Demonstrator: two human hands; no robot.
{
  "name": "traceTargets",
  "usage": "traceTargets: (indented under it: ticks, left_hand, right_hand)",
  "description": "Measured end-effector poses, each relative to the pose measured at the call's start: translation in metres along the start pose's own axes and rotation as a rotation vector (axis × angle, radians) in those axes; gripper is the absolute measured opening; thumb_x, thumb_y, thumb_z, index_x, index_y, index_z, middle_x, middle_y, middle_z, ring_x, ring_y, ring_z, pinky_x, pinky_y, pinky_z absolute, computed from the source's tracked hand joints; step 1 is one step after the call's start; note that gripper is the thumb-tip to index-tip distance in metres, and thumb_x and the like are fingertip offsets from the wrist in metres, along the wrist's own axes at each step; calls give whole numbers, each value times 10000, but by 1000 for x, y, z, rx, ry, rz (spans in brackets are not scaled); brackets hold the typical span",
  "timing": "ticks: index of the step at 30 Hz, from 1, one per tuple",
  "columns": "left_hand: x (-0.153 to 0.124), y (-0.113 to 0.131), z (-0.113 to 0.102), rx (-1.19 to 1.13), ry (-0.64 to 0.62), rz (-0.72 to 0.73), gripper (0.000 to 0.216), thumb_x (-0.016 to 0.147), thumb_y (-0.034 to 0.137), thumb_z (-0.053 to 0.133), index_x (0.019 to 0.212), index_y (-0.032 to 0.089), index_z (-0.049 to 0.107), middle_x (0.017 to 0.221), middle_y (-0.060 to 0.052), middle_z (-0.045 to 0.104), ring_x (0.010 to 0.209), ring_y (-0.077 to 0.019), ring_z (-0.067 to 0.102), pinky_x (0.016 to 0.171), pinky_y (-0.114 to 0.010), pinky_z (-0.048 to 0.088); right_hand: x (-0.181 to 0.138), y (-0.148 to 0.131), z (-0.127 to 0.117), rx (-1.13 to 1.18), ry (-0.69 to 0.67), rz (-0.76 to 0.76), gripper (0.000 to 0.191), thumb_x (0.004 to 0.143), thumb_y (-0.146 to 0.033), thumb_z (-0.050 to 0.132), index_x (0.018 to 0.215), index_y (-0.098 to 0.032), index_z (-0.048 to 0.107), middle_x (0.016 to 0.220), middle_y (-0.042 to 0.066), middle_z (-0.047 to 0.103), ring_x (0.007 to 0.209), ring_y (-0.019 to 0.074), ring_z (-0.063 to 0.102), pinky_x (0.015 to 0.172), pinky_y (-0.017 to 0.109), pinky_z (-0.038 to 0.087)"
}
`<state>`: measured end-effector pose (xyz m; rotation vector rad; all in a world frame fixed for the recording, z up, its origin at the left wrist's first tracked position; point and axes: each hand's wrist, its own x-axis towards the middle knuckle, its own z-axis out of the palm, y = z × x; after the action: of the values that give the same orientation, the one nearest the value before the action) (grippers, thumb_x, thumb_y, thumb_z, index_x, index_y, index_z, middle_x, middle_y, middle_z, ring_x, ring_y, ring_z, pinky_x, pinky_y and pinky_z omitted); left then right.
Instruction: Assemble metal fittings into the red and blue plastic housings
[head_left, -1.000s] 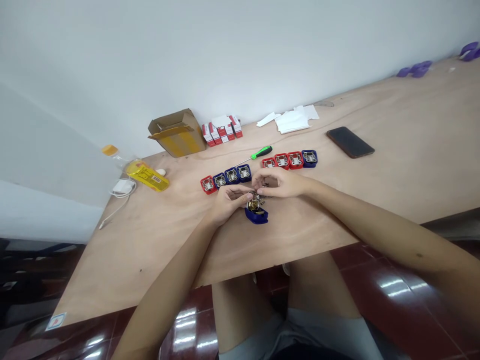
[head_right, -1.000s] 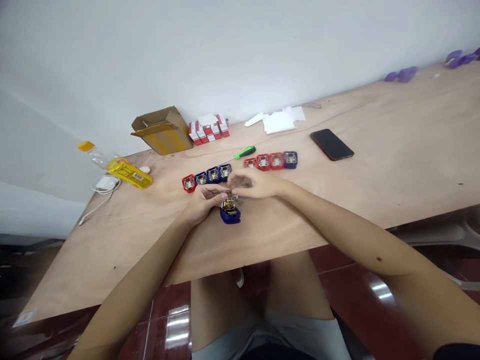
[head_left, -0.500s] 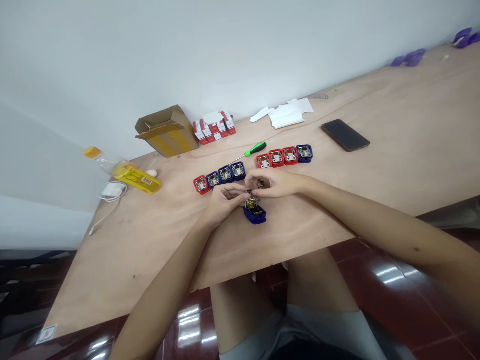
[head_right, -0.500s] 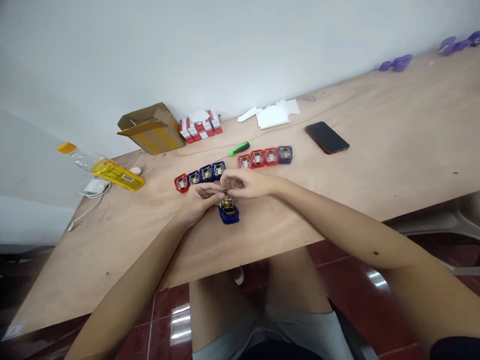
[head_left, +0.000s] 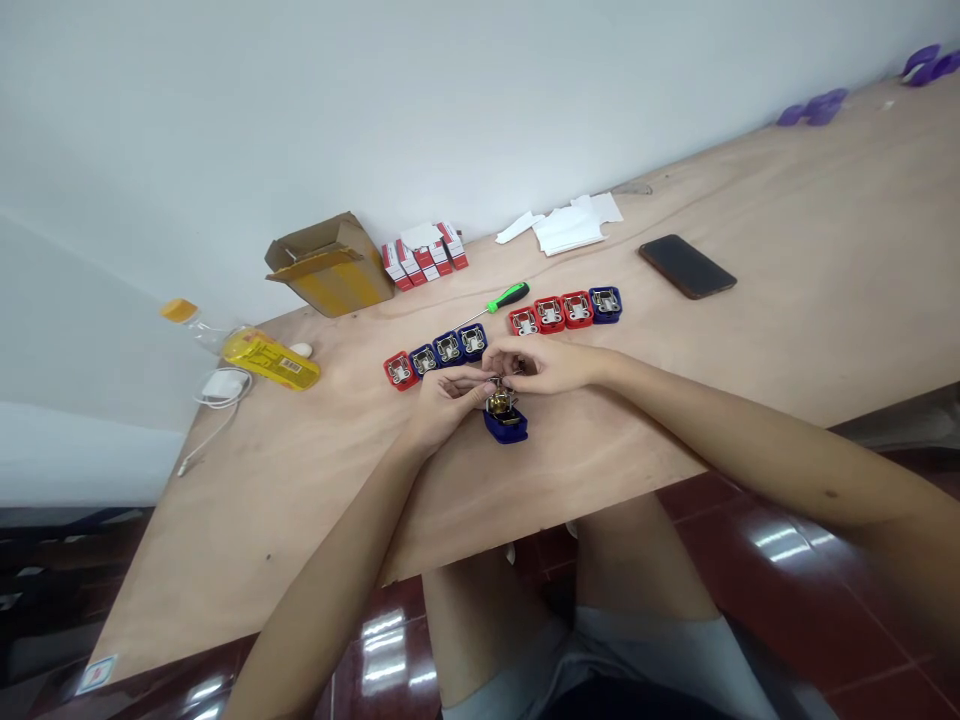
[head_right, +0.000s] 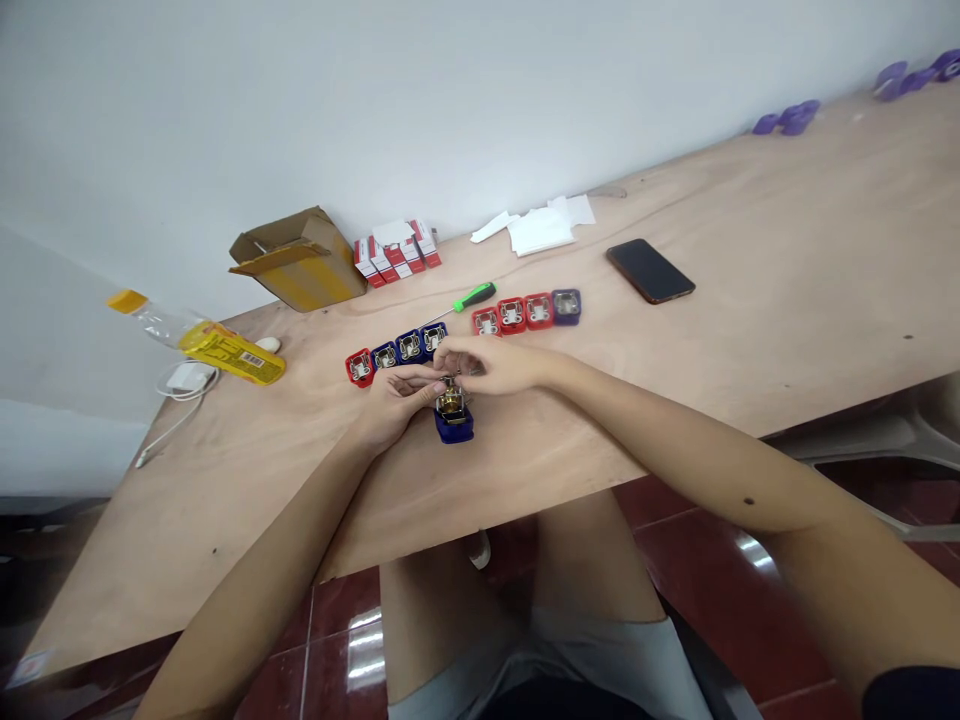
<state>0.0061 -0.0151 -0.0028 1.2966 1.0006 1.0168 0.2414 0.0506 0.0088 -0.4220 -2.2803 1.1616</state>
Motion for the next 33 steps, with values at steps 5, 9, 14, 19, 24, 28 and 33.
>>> traceTargets:
  ticks: [5, 9, 14, 19, 24, 28, 33]
  left_hand:
    - [-1, 0, -1, 8, -19, 3, 391, 753, 414, 985, 1037, 175, 861, 1045, -131, 862, 932, -268, 835, 837, -379, 688]
    - [-1, 2, -2, 11, -13, 9, 378, 767, 419, 976, 1034, 174, 867, 1022, -125, 864, 897, -253, 834, 808, -358, 690]
    - [-1, 3, 0, 9, 127, 89, 315, 744, 403, 988, 950, 192, 877, 954, -92, 863, 838, -241, 823, 754, -354, 696]
    - [-1, 2, 1, 23, 161, 183, 304, 731, 380, 996, 966, 218, 889, 1105, -104, 853, 996, -276, 821, 884, -430, 709]
    - [-1, 1, 3, 17, 109, 255, 276, 756, 325, 983, 994, 223, 886, 1127, -103, 837, 994, -240, 815, 926, -421, 709]
    - [-1, 1, 5, 15, 132, 325, 298, 749, 313, 985, 1007, 211, 874, 1113, -101, 831, 931, -198, 813, 938, -389, 702]
    - [-3, 0, 9, 57, 219, 355, 309, 759, 315, 966, 1009, 187, 838, 1024, -88, 835, 869, -177, 808, 866, -338, 702]
  right_hand:
    - [1, 0, 0, -28, 16, -15, 309, 890, -124, 655, 1188, -206, 663, 1035, 41, 722, 887, 185, 662, 760, 325, 554]
    - [0, -2, -1, -75, 49, -21, 182, 892, -146, 684, 1069, -191, 670, 947, 31, 695, 822, 175, 620, 735, 318, 522]
    - [1, -5, 2, -40, 69, -28, 195, 998, -352, 692, 955, -166, 732, 915, 49, 719, 836, 176, 657, 763, 321, 524]
    - [2, -4, 8, 73, 106, 5, 265, 1004, -402, 701, 986, -152, 787, 934, 71, 756, 850, 182, 699, 789, 333, 567]
    - [2, -2, 12, 144, 183, 13, 204, 969, -358, 748, 940, -168, 815, 948, 76, 780, 895, 203, 732, 844, 372, 593]
    - [2, -2, 16, 141, 258, 23, 201, 962, -366, 764, 922, -177, 819, 917, 67, 791, 855, 199, 727, 796, 363, 588]
    - [2, -4, 17, 92, 323, -47, 133, 949, -318, 786, 970, -189, 814, 957, 61, 791, 893, 199, 721, 791, 344, 592]
